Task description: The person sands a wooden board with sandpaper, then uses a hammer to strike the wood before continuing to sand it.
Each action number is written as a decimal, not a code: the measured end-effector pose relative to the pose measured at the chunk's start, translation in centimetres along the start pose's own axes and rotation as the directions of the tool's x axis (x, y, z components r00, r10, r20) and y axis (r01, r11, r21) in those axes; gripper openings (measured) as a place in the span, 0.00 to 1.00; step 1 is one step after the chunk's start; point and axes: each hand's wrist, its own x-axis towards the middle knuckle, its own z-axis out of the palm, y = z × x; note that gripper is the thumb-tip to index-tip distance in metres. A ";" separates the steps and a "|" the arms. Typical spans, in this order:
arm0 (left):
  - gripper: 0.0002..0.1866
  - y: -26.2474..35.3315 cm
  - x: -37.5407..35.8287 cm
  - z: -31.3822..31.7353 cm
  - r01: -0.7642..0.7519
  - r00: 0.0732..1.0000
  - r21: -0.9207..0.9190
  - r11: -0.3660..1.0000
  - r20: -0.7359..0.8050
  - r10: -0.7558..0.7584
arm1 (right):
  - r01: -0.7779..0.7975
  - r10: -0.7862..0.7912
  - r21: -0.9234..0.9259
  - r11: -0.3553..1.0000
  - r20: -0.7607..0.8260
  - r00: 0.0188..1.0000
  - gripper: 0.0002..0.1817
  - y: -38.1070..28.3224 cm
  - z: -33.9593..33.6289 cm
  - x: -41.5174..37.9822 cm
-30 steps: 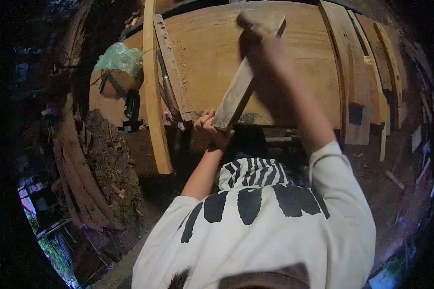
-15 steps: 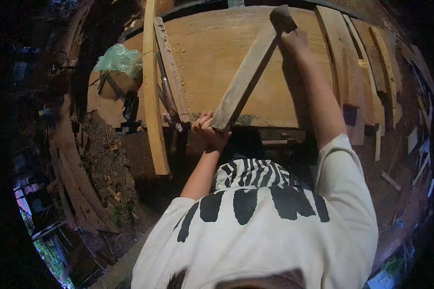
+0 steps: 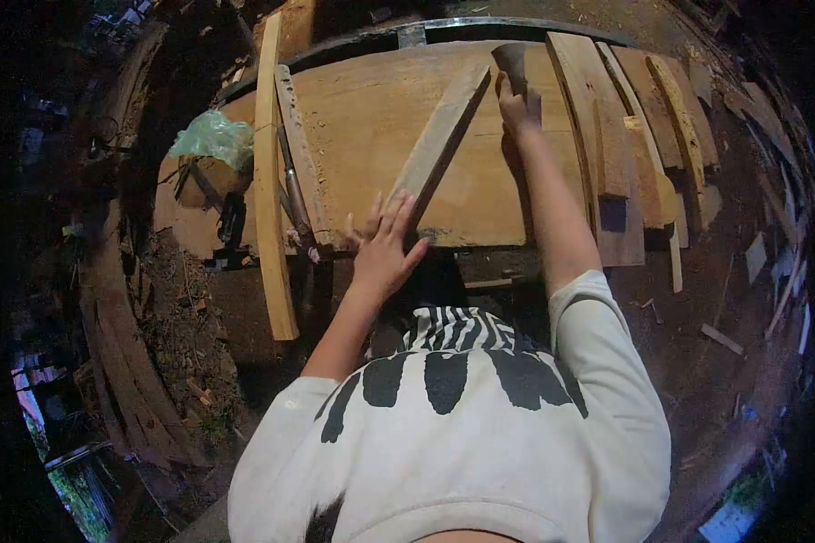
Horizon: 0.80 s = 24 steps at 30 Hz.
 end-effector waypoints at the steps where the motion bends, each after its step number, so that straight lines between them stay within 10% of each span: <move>1: 0.37 0.5 1.1 -0.2 -0.004 1.000 0.006 1.000 -0.005 0.004 | 0.002 -0.002 0.006 1.000 -0.006 1.000 0.24 -0.2 0.0 -0.1; 13: 0.39 3.1 15.4 0.3 -0.044 0.996 0.019 0.999 0.074 0.042 | 0.027 -0.027 0.008 1.000 -0.019 0.999 0.32 1.4 0.0 -1.1; 24: 0.37 1.8 6.3 -0.6 0.021 1.000 -0.037 0.999 0.017 -0.021 | 0.010 -0.009 0.009 1.000 -0.055 0.998 0.29 0.2 -0.8 -1.9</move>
